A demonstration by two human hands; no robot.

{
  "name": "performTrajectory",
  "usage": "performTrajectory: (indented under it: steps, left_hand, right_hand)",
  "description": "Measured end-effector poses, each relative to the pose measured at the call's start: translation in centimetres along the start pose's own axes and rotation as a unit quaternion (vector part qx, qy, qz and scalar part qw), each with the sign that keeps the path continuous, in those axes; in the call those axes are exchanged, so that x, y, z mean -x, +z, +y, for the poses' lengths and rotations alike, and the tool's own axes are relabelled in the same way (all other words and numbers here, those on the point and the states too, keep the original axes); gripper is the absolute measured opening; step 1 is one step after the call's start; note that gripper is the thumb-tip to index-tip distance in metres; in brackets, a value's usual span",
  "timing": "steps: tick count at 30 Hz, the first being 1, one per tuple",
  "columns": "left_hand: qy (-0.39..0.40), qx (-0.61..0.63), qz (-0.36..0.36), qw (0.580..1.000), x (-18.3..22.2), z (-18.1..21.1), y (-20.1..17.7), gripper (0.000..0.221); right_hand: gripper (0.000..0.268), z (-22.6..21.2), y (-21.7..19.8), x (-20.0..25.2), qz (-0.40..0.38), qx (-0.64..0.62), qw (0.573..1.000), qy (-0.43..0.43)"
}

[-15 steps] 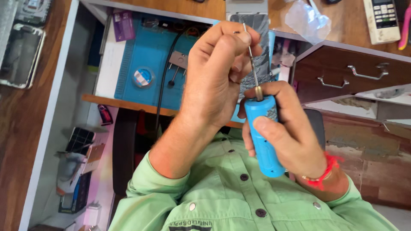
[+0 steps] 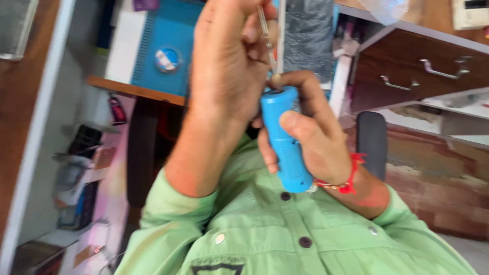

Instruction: The person uses a blue-handled screwdriver to scrape and remove residue from the surface of a cracked smartphone screen that is clamped in a blue repair jig. The person repeatedly scrapes different areas of the screen, occasionally wiping the surface with their hand.

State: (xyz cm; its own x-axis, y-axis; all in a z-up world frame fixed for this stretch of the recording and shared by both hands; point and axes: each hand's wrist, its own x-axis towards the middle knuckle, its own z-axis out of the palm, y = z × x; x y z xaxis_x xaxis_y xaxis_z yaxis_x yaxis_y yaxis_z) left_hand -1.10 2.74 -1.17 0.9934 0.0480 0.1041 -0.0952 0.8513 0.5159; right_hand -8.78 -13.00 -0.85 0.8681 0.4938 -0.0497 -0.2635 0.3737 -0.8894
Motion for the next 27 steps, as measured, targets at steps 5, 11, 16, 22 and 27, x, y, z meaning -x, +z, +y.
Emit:
performTrajectory:
  steps: [5, 11, 16, 22, 27]
  left_hand:
    - [-0.002, 0.013, 0.002, 1.000, 0.9, 0.7, -1.5, 0.023]
    - [-0.015, -0.013, 0.018, 1.000, 1.1, 1.0, -1.7, 0.020]
    - [0.141, -0.015, 0.024, 0.990, -1.4, 5.5, -4.3, 0.027]
    - [0.242, -0.133, 0.039, 0.960, 3.2, 7.9, -4.9, 0.022]
    - [0.137, -0.169, 0.122, 0.968, 3.9, 5.6, -9.5, 0.031]
  right_hand:
    - [0.052, 1.4, -0.1, -0.5, -0.036, -0.044, 0.998, 0.022]
    - [0.055, 2.0, -0.3, -0.7, -0.045, -0.119, 0.991, 0.039]
    - [0.046, 3.3, 0.3, 1.1, -0.154, -0.214, 0.959, 0.102]
    - [0.048, 3.6, -0.8, -0.2, -0.121, -0.233, 0.959, 0.107]
    - [0.045, 5.7, -1.7, -0.5, -0.094, -0.112, 0.977, 0.158]
